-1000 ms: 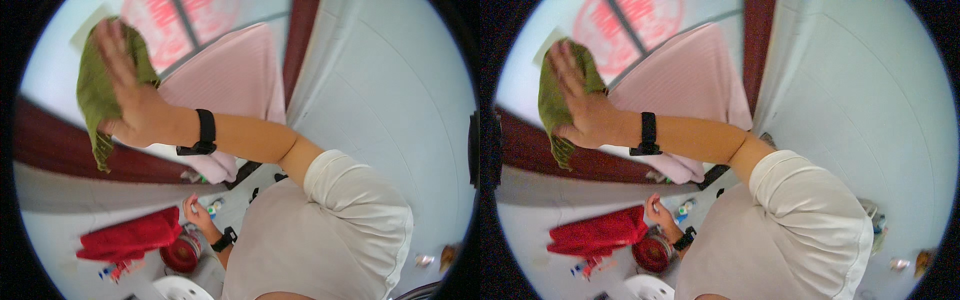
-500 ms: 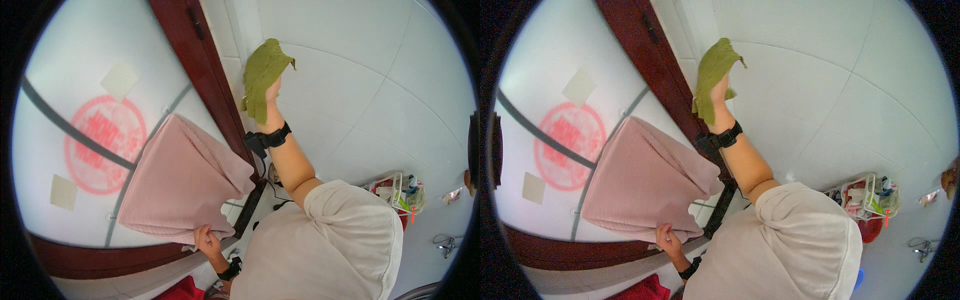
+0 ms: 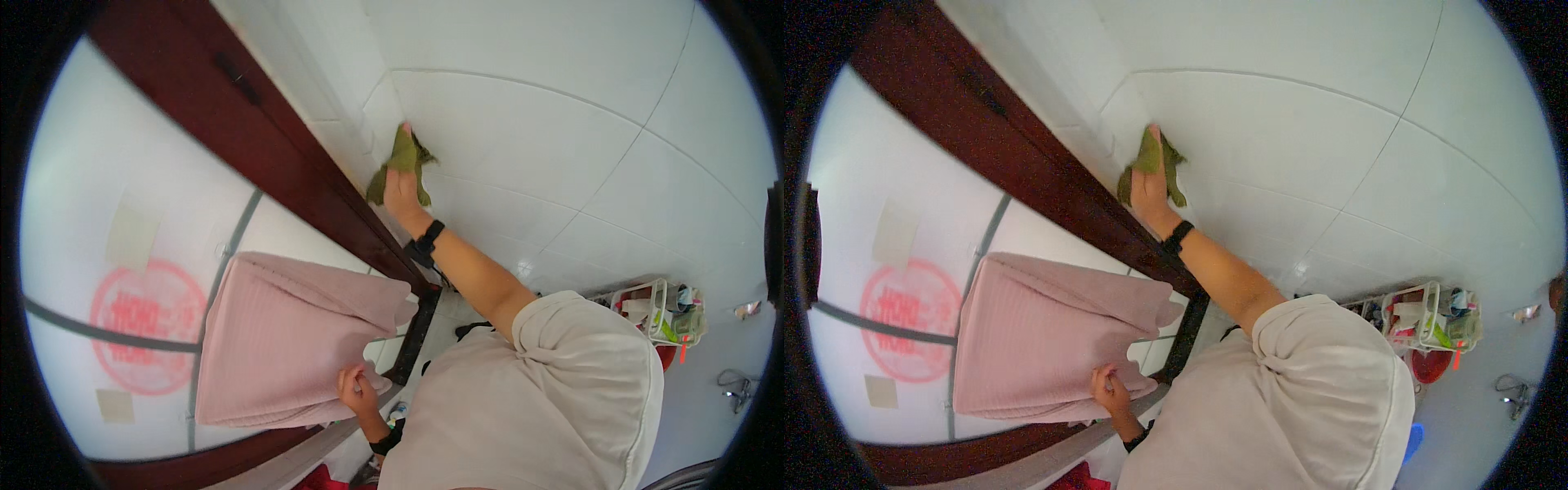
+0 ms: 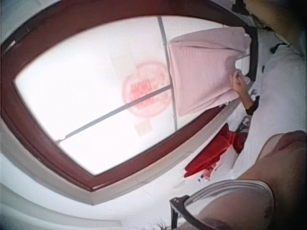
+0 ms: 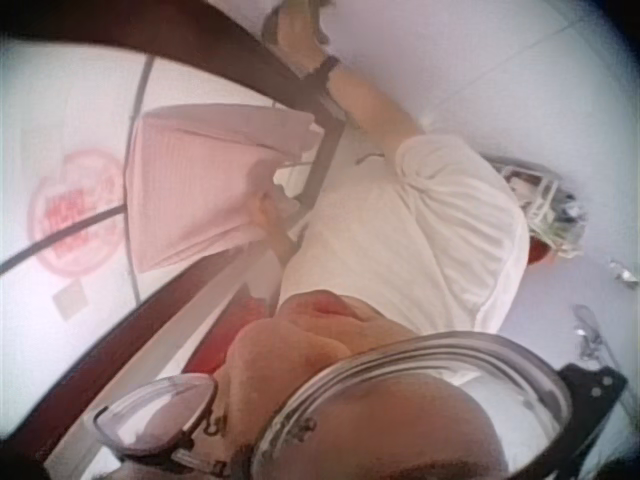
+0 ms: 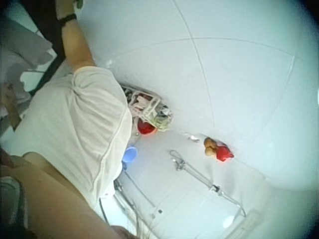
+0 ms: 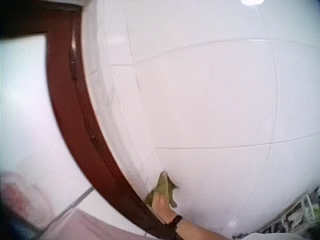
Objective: The person cleans a bathroom by wiping a door frame, wall tiles, and around a sink using a cloth.
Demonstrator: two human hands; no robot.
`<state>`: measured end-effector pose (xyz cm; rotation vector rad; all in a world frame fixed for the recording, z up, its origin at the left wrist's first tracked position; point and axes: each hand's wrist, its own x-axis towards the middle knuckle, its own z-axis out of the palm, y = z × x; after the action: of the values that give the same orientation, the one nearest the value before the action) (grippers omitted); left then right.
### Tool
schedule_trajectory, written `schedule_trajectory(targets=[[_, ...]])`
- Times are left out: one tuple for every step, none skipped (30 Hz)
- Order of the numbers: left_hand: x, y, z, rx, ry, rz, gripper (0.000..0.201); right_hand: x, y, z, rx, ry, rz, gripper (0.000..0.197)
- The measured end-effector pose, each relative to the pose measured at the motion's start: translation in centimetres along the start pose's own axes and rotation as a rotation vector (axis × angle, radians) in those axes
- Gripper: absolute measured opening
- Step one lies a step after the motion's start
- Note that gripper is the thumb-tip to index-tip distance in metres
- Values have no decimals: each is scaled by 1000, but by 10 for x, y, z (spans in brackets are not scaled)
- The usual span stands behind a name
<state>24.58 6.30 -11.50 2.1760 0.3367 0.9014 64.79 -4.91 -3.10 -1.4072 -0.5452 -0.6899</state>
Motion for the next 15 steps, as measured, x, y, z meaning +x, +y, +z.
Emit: schedule_trajectory(targets=[[7, 5, 6, 6, -13, 6, 24, -16, 18, 1, -2, 13, 8, 58], [15, 15, 14, 12, -45, 45, 24, -30, 36, -1, 57, 27, 93, 58], [23, 20, 19, 23, -75, 81, 23, -41, 45, -2, 121, 38, 179, 59], [26, 22, 24, 31, -86, 80, 23, -46, 44, -9, 38, 3, 159, 62], [29, 24, 28, 38, -112, 83, 24, -47, 45, -9, 40, 9, 169, 62], [32, 26, 33, 45, -137, 86, 24, -46, 45, -6, 41, 13, 146, 63], [36, 26, 38, 52, -146, 85, 24, -44, 43, -5, 41, 16, 124, 64], [39, 25, 44, 13, -154, 55, 25, -43, 40, -4, 78, 10, 126, 66], [42, 26, 49, -27, -158, 24, 27, -40, 37, -1, 80, 12, 134, 66], [47, 26, 53, -24, -161, 20, 27, -30, 27, 3, 56, -2, 52, 68], [52, 25, 57, 5, -163, 107, 28, -17, 13, 7, 33, -21, -30, 69], [58, 26, 64, 36, -175, 182, 29, 8, -2, 8, 31, -55, -87, 71], [57, 25, 67, 42, -176, 166, 29, 38, -26, 8, 33, -92, -152, 73], [58, 25, 69, 23, -163, 139, 29, 70, -48, 3, -2, -129, -259, 74], [57, 25, 73, 5, -151, 109, 30, 99, -64, 0, -37, -167, -362, 76]])
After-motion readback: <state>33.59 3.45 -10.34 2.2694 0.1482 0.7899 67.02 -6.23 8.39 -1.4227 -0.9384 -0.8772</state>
